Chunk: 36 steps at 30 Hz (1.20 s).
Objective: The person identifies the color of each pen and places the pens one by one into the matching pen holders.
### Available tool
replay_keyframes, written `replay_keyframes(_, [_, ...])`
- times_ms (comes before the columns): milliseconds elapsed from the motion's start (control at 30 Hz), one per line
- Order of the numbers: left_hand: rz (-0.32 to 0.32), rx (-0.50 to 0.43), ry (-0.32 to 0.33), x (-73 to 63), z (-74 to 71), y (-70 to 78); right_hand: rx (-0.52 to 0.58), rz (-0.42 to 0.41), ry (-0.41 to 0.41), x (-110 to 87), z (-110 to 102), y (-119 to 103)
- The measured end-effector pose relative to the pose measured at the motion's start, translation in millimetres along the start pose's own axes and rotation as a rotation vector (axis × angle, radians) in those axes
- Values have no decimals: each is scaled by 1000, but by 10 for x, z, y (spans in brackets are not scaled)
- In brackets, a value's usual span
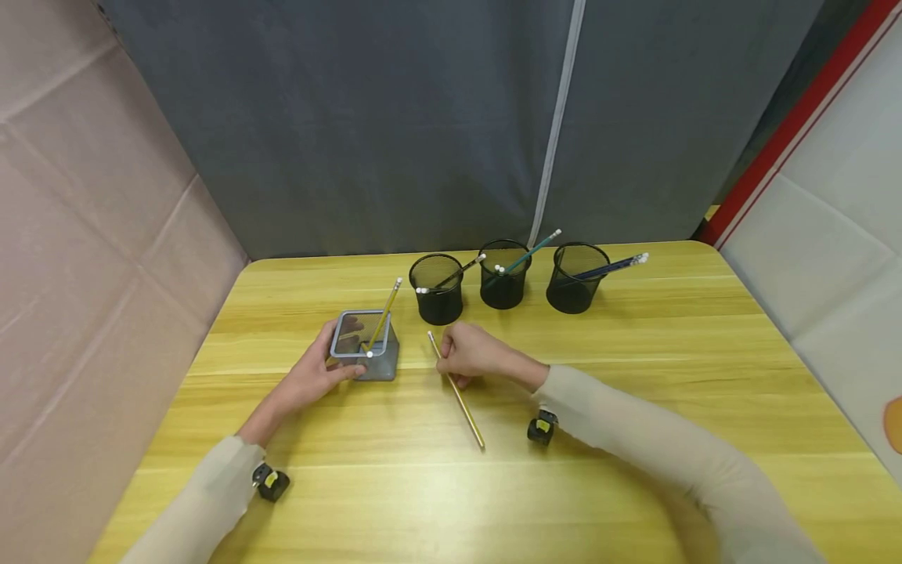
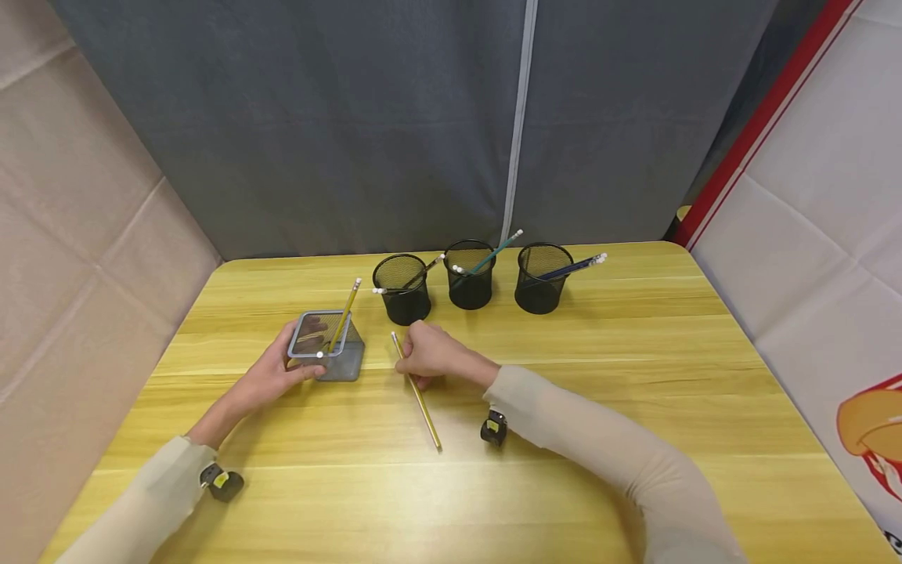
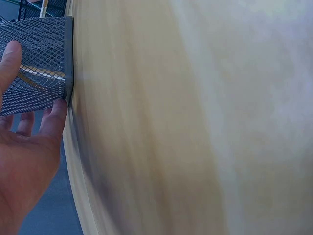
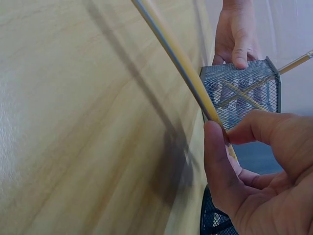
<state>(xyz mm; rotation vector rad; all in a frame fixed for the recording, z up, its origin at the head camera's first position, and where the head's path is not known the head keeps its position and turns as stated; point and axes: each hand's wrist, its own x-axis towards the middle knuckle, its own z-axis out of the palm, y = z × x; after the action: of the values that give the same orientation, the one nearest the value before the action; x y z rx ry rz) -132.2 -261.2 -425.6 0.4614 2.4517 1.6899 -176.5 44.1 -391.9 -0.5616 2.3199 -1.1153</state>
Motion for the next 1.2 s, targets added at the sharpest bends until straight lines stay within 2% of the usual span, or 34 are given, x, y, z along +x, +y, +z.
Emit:
replay_keyframes(233, [6,-2,-4,-1,-4,0,-35,-56,-7,-25,-70,-11])
replay_keyframes(467, [-13,2,1,-2,-3,12,3,-104,-15,-67,-116,-31])
replay_keyframes(767, [-7,11,-1,5,0,2,18,-141,-8,-79,-157,-39])
replay_keyframes(1200, [-8,20,-2,5,-10,-15,-15,-221,7,-85,-241,-107])
